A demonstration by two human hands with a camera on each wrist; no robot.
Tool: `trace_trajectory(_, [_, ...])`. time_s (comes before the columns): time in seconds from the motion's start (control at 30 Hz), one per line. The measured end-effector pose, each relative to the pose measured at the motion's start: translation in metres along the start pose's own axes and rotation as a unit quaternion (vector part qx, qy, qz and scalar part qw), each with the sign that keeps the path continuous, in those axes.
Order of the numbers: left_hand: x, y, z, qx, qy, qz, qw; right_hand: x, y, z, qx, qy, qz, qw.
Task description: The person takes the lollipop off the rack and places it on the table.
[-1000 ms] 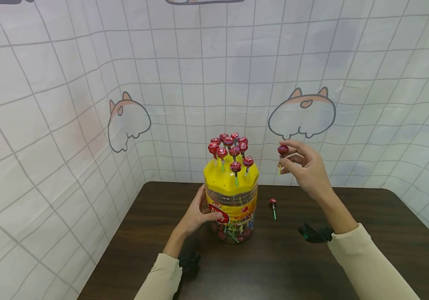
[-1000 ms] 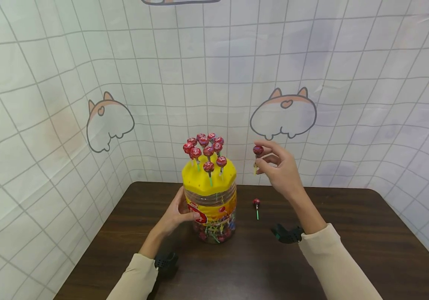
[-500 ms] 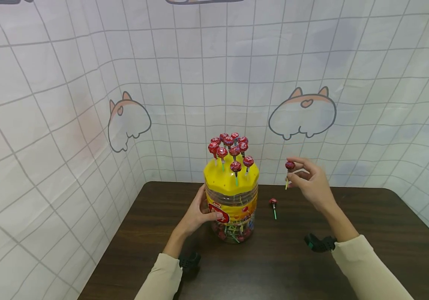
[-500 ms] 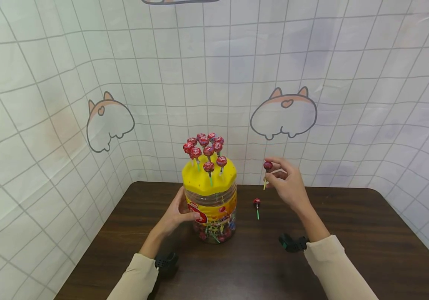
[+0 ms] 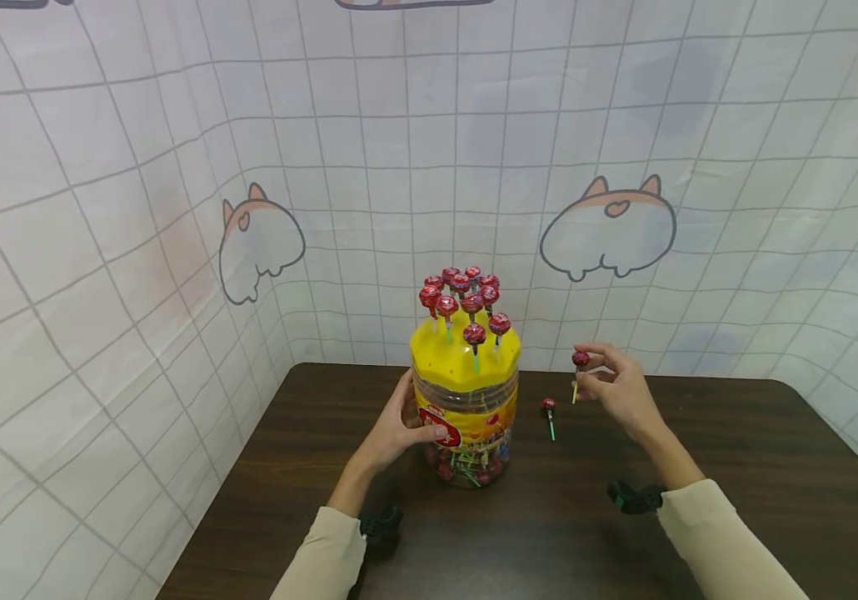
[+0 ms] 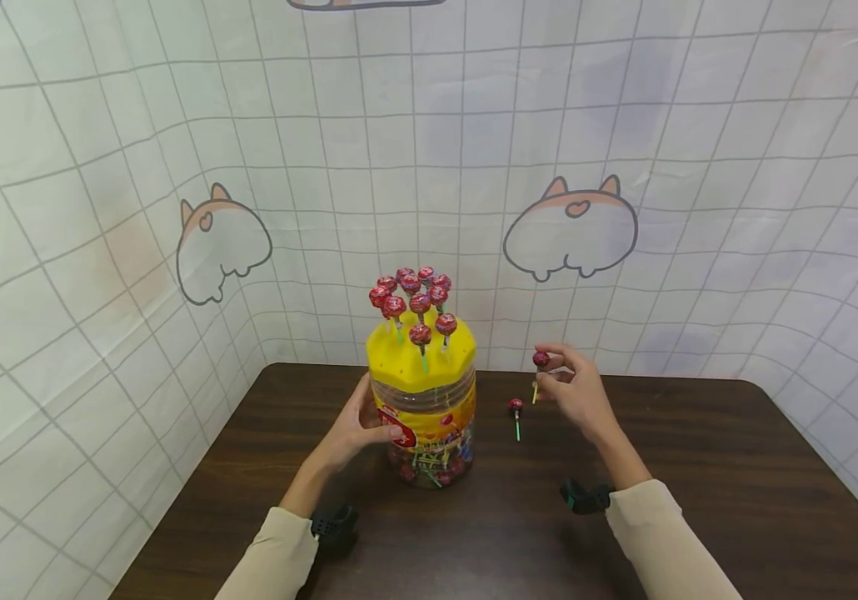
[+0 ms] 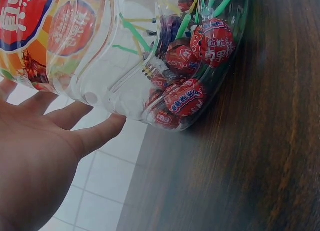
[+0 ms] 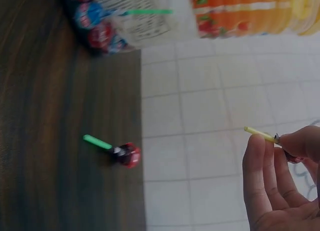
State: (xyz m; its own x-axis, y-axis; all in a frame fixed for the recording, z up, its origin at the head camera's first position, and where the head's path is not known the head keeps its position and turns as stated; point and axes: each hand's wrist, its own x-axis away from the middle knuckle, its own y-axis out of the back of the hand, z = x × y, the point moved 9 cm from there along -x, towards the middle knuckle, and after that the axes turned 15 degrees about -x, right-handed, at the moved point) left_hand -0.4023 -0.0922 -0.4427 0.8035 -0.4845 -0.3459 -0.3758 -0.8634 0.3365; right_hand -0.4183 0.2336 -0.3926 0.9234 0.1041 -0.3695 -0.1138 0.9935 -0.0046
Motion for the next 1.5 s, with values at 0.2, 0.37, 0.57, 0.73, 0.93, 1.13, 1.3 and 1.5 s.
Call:
trace_trajectory(0.2, [0.0,0.0,0.0,-0.001,0.0,0.0,1.0,0.001,0.004,-0.021,-0.001,-0.032,-0.005,0.9995])
trace_trajectory(0.37, [0.0,0.001,-0.001,-0.004,-0.003,-0.001,1.0,0.0,0.005,-0.037,-0.015,-0.055,-0.007,0.9983])
trace_trajectory(0.57, [0.001,0.001,0.0,0.002,0.006,-0.001,1.0,-0.001,0.005,-0.057,-0.025,-0.08,-0.004,0.9965])
trace_trajectory(0.73, [0.0,0.0,0.0,0.008,0.002,0.0,1.0,0.0,0.005,-0.071,-0.028,-0.101,0.003,0.9945])
trace_trajectory(0.93, [0.0,-0.001,-0.001,0.01,-0.006,0.002,0.9999,0.004,0.005,-0.087,-0.024,-0.128,0.021,0.9913])
trace_trajectory(1.13, [0.0,-0.001,-0.001,0.008,-0.001,0.001,1.0,0.005,0.005,-0.099,-0.012,-0.148,0.037,0.9882])
trace_trajectory(1.3, [0.001,-0.001,-0.001,0.006,0.004,0.002,1.0,0.005,0.003,-0.106,-0.002,-0.156,0.05,0.9865])
trace_trajectory(1.5, [0.001,0.0,0.0,0.004,0.004,0.003,1.0,0.006,0.002,-0.11,0.019,-0.155,0.055,0.9862])
